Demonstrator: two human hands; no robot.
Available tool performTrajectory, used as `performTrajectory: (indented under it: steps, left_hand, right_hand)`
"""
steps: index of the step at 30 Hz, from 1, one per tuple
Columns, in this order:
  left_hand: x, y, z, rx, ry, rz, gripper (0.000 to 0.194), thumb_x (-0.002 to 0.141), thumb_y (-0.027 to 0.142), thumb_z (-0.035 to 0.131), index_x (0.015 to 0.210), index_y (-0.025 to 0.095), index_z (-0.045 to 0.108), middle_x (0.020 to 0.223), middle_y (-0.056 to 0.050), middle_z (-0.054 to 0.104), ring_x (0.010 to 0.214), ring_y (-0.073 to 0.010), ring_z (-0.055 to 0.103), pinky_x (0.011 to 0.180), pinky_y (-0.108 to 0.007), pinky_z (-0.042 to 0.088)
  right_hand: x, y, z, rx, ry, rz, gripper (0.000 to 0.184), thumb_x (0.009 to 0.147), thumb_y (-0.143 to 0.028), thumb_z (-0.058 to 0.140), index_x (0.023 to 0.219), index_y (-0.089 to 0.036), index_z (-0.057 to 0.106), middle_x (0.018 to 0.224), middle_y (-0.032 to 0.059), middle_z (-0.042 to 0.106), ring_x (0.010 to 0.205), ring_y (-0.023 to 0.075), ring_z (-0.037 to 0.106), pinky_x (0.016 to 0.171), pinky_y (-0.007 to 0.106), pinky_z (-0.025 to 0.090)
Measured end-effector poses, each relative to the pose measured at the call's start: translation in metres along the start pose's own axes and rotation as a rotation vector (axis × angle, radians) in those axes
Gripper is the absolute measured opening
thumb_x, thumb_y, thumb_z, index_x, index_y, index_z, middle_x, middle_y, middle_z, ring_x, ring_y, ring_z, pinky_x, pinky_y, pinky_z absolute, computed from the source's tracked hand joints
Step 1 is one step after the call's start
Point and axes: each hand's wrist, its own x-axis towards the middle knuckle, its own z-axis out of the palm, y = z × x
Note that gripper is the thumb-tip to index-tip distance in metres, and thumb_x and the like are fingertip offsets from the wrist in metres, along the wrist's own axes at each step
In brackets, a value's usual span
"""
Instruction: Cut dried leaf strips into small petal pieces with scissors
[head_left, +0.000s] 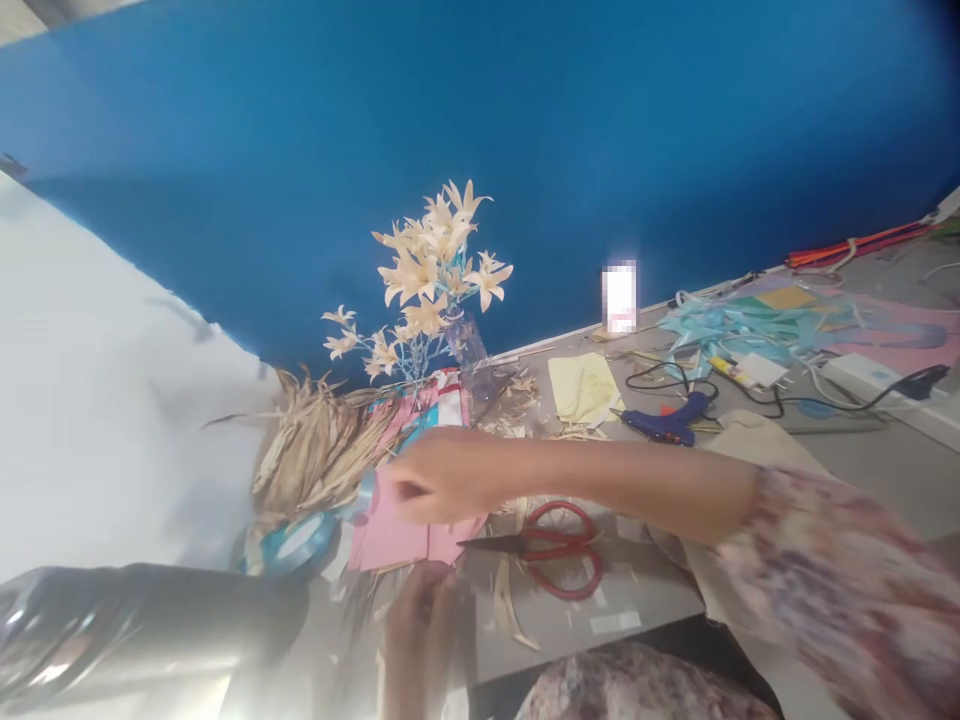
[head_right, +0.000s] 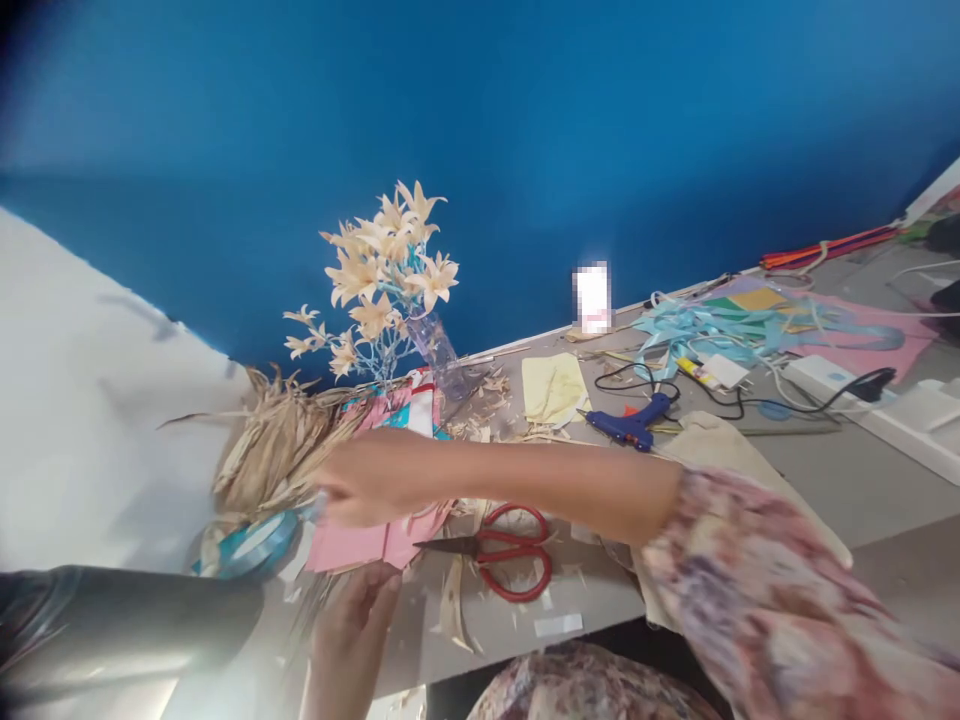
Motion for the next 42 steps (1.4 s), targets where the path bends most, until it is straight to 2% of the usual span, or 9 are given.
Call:
performTrajectory:
  steps: [2, 4, 6, 13, 17, 20, 24, 35, 42]
  left_hand:
    - [0.011, -0.002, 0.01, 0.015, -0.017, -0.02, 0.029, 0.08, 0.047, 0.061, 0.077, 0.019, 0.066, 0.063, 0.001, 0.06, 0.058, -0.0171, 0.054, 0.054, -0.027, 0.043]
    - [0.018, 0.0, 0.019, -0.005, -0.051, -0.023, 0.029, 0.079, 0.047, 0.058, 0.073, 0.019, 0.065, 0.059, 0.001, 0.057, 0.055, -0.0164, 0.051, 0.051, -0.025, 0.039]
    - [0.023, 0.007, 0.027, -0.03, -0.104, -0.004, 0.03, 0.079, 0.047, 0.056, 0.07, 0.019, 0.063, 0.056, 0.002, 0.053, 0.053, -0.0152, 0.048, 0.05, -0.024, 0.036]
    - [0.053, 0.064, 0.042, 0.011, -0.25, 0.12, 0.026, 0.08, 0.044, 0.057, 0.074, 0.019, 0.064, 0.063, 0.001, 0.058, 0.058, -0.0158, 0.051, 0.057, -0.025, 0.041]
    - [0.061, 0.085, 0.05, 0.011, -0.364, 0.127, 0.023, 0.081, 0.04, 0.055, 0.072, 0.02, 0.061, 0.062, 0.003, 0.055, 0.057, -0.0148, 0.05, 0.054, -0.024, 0.04]
    - [0.059, 0.082, 0.057, -0.011, -0.403, 0.097, 0.024, 0.081, 0.04, 0.055, 0.069, 0.019, 0.06, 0.061, 0.003, 0.054, 0.056, -0.0142, 0.05, 0.054, -0.023, 0.039]
    - [0.053, 0.068, 0.063, -0.051, -0.418, 0.046, 0.027, 0.082, 0.041, 0.056, 0.068, 0.019, 0.06, 0.061, 0.002, 0.057, 0.057, -0.0143, 0.051, 0.055, -0.024, 0.04]
    - [0.049, 0.059, 0.065, -0.085, -0.496, -0.041, 0.03, 0.083, 0.047, 0.055, 0.072, 0.019, 0.06, 0.061, 0.001, 0.059, 0.058, -0.015, 0.054, 0.057, -0.024, 0.04]
    - [0.052, 0.075, 0.083, -0.257, -0.58, -0.095, 0.028, 0.08, 0.046, 0.059, 0.084, 0.018, 0.061, 0.066, 0.002, 0.055, 0.058, -0.0137, 0.052, 0.055, -0.023, 0.042]
  right_hand:
    - [-0.033, 0.016, 0.018, -0.087, -0.176, 0.184, 0.022, 0.091, -0.023, 0.053, 0.077, -0.013, 0.068, 0.074, 0.0077, 0.068, 0.068, 0.0196, 0.062, 0.058, 0.028, 0.041]
    - [-0.069, 0.029, 0.038, -0.115, -0.234, 0.333, 0.015, 0.084, -0.03, 0.064, 0.082, -0.015, 0.068, 0.08, 0.0084, 0.07, 0.072, 0.0223, 0.064, 0.056, 0.027, 0.036]
    - [-0.099, 0.038, 0.058, -0.069, -0.252, 0.379, 0.027, 0.075, -0.035, 0.075, 0.091, -0.015, 0.067, 0.087, 0.0087, 0.07, 0.076, 0.0248, 0.065, 0.058, 0.027, 0.037]
    - [-0.126, 0.04, 0.101, -0.086, -0.055, 0.428, 0.033, 0.079, -0.027, 0.073, 0.106, -0.011, 0.061, 0.104, 0.0141, 0.065, 0.094, 0.028, 0.061, 0.075, 0.033, 0.045]
    - [-0.145, 0.05, 0.09, -0.057, 0.047, 0.472, 0.01, 0.093, -0.026, 0.057, 0.094, -0.017, 0.062, 0.094, 0.0082, 0.065, 0.088, 0.0221, 0.06, 0.075, 0.03, 0.042]
    - [-0.159, 0.073, 0.071, -0.128, 0.143, 0.713, 0.008, 0.093, -0.022, 0.055, 0.092, -0.017, 0.061, 0.093, 0.0083, 0.065, 0.088, 0.022, 0.06, 0.071, 0.029, 0.04]
    - [-0.161, 0.101, 0.057, -0.218, 0.112, 0.869, 0.02, 0.086, -0.032, 0.067, 0.095, -0.016, 0.058, 0.097, 0.0115, 0.065, 0.09, 0.0259, 0.062, 0.069, 0.029, 0.039]
    - [-0.153, 0.114, 0.068, -0.09, 0.122, 0.866, 0.019, 0.081, -0.011, 0.054, 0.098, -0.018, 0.061, 0.078, 0.0041, 0.071, 0.075, 0.0201, 0.066, 0.061, 0.026, 0.032]
    - [-0.159, 0.09, 0.041, 0.209, 0.247, 0.718, 0.017, 0.08, -0.012, 0.051, 0.088, -0.02, 0.064, 0.075, -0.0001, 0.068, 0.069, 0.0153, 0.06, 0.061, 0.022, 0.037]
